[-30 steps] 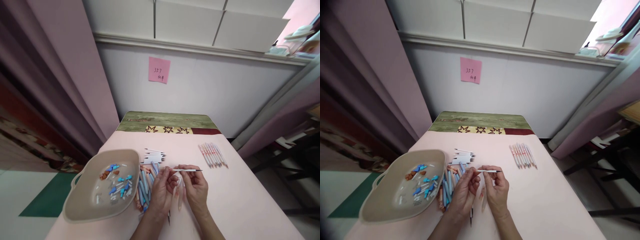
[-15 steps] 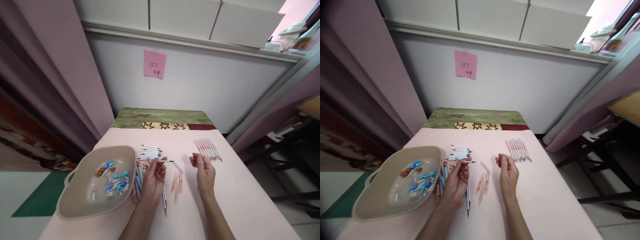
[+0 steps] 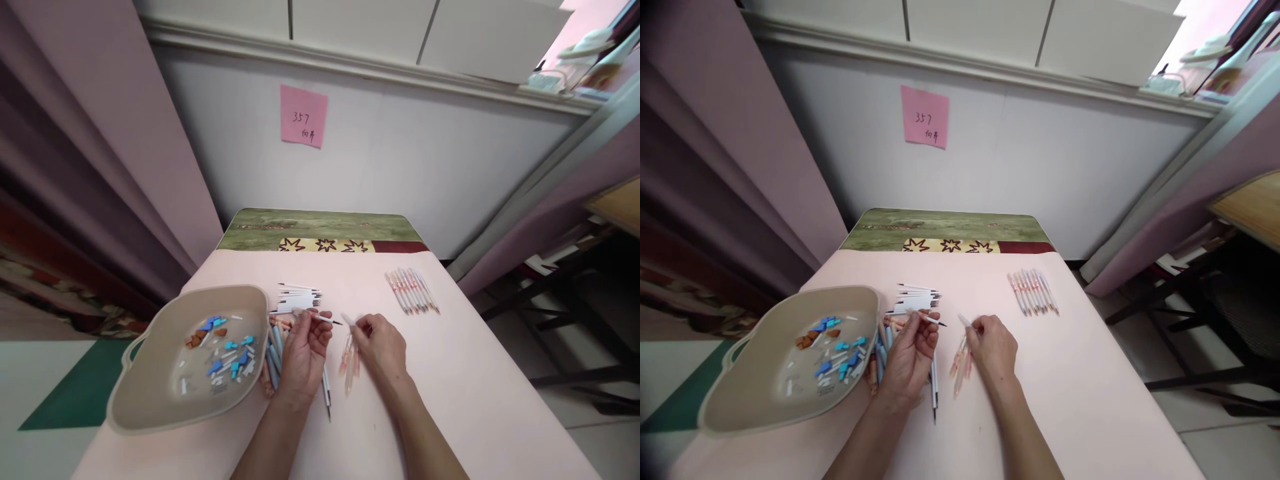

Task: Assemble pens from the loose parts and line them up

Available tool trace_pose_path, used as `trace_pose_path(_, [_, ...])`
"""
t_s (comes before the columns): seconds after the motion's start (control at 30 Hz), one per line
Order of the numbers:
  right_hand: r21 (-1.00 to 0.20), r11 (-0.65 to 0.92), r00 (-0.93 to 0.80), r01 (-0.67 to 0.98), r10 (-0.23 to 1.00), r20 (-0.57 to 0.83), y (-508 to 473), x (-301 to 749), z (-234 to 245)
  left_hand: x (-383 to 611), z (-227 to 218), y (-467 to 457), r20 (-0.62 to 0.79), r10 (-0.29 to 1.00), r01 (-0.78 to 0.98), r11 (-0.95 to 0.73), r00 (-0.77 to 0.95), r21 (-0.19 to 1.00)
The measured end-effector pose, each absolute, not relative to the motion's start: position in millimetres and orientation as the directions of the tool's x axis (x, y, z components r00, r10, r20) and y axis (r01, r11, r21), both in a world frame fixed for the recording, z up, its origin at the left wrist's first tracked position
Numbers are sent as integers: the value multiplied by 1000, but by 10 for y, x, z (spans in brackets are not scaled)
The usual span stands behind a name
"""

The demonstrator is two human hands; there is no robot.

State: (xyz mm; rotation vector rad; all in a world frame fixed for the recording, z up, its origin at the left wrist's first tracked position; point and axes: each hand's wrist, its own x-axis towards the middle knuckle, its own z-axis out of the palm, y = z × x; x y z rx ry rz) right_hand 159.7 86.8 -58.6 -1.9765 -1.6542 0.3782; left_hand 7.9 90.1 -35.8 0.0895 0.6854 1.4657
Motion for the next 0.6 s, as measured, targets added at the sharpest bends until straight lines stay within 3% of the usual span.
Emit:
trace_pose_path(0.1, [-718, -70, 269, 692, 948, 167, 847, 1590, -544, 91, -387, 898, -352, 933, -851, 122, -77, 510])
trace_pose_path(0.23, [-892, 113, 281, 439, 925, 256, 802, 1574, -474, 95, -432, 895, -278, 949, -810, 48, -146, 585])
trace_pose_path(0.43, [-815, 308, 230, 491, 857, 462, 735, 1583, -440, 88, -474, 912, -284, 941, -802, 24, -183, 596])
trace_pose_path(0.6, [-774, 345, 203, 530, 835, 511, 726, 1589, -459, 90, -453, 916, -292, 931, -785, 9, -220, 619])
